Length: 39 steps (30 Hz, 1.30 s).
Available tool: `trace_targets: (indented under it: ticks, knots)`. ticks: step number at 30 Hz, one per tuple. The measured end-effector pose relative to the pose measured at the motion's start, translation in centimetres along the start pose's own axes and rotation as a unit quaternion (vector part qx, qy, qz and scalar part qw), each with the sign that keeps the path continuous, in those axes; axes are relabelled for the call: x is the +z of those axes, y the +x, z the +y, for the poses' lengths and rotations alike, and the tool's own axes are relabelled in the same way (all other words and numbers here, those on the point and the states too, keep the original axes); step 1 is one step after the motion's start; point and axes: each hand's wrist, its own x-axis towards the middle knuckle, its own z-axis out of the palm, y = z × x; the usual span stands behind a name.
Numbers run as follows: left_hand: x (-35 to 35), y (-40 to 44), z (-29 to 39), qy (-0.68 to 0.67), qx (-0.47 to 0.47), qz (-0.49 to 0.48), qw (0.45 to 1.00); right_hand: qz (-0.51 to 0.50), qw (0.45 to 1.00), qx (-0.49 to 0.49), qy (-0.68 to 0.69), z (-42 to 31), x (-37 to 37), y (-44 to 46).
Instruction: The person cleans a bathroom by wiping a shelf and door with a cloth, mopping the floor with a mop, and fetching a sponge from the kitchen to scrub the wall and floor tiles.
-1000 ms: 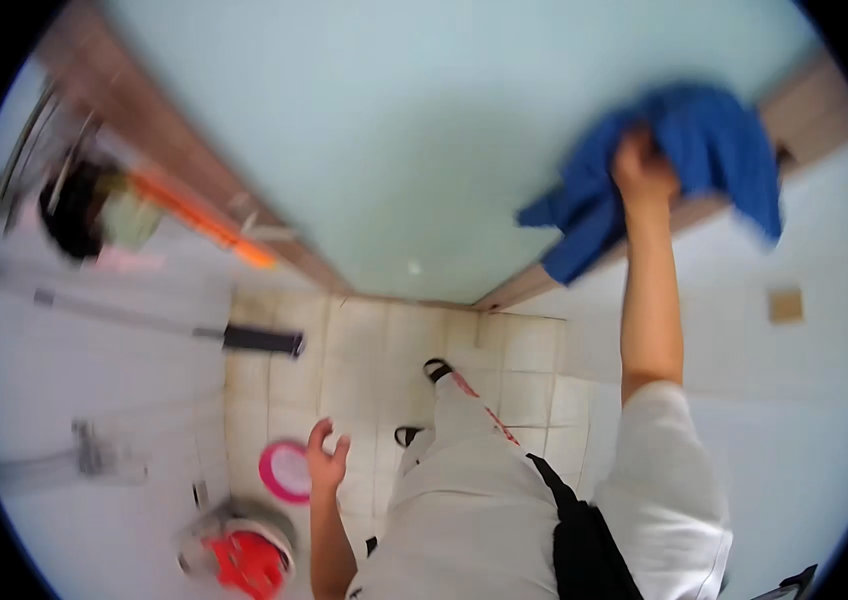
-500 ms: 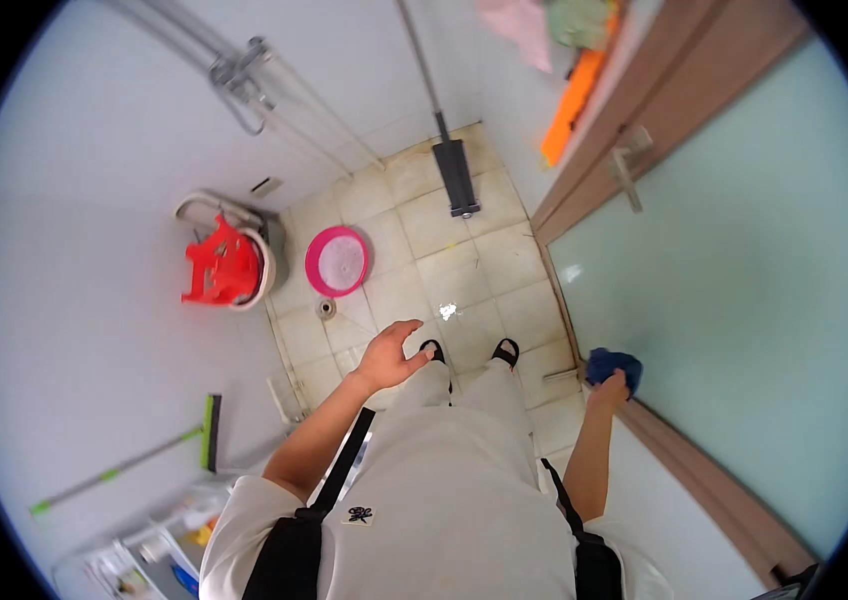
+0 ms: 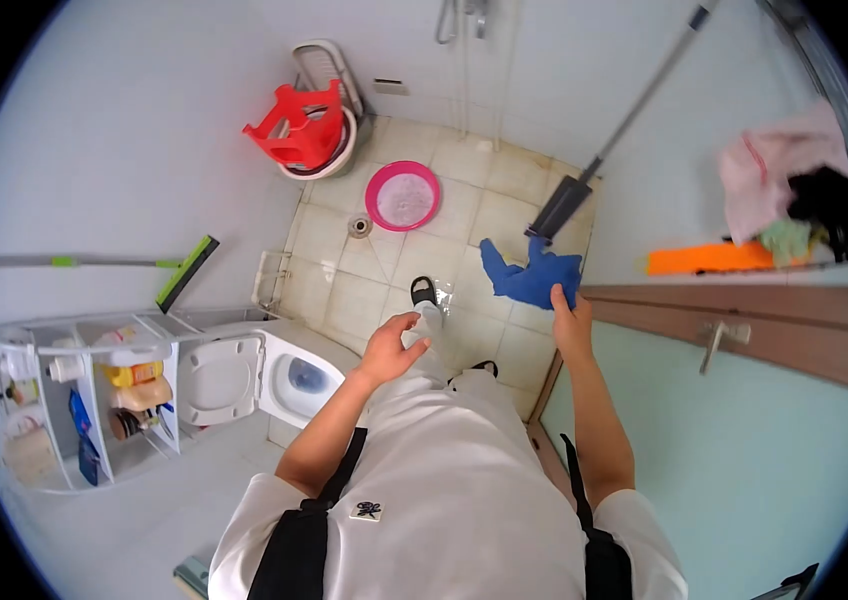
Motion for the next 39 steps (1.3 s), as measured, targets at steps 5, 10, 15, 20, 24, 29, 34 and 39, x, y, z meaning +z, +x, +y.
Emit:
trace_targets:
  ticks: [5, 10, 15, 20, 24, 29, 34, 39]
  knots:
    - [-3.9, 4.5, -5.4, -0.051, -0.049, 0.039, 0.997, -0.029, 0.985, 0.076, 0.154, -2.7, 11.5, 9.3]
    - [-9.1, 10.0, -10.2, -0.069, -0.084, 0.066, 0.992, -0.064, 0.96, 0.125, 0.241, -6.2, 21.9, 17.3]
    - [-14.4, 13.3, -13.8, -0.072, -0.121, 0.09, 0.986, -0.1, 0.971, 0.155, 0.151, -5.3, 31.2, 25.7]
    - [-17.3, 14.1, -16.5, -0.101, -0.177, 0.152, 0.967, -0.139, 0.973, 0.154, -0.102, -3.4, 38.8, 32.6]
    - [-18.5, 13.8, -17.0, -0.068, -0.215, 0.159, 0.961, -0.125, 0.965, 0.231, -0.03, 0.0, 42.7, 36.9]
    - [-17.6, 14.6, -16.6, -0.081, -0.299, 0.203, 0.929, -0.242, 0.933, 0.265, -0.018, 0.7, 41.0, 38.1]
    - [-14.8, 16.4, -15.9, -0.097, -0.363, 0.203, 0.904, -0.39, 0.849, 0.003, -0.356, 3.8, 29.3, 41.5]
    - [-10.8, 15.7, -18.0, -0.133, -0.452, 0.18, 0.863, -0.223, 0.787, -0.062, -0.572, 2.3, 10.3, 49.3]
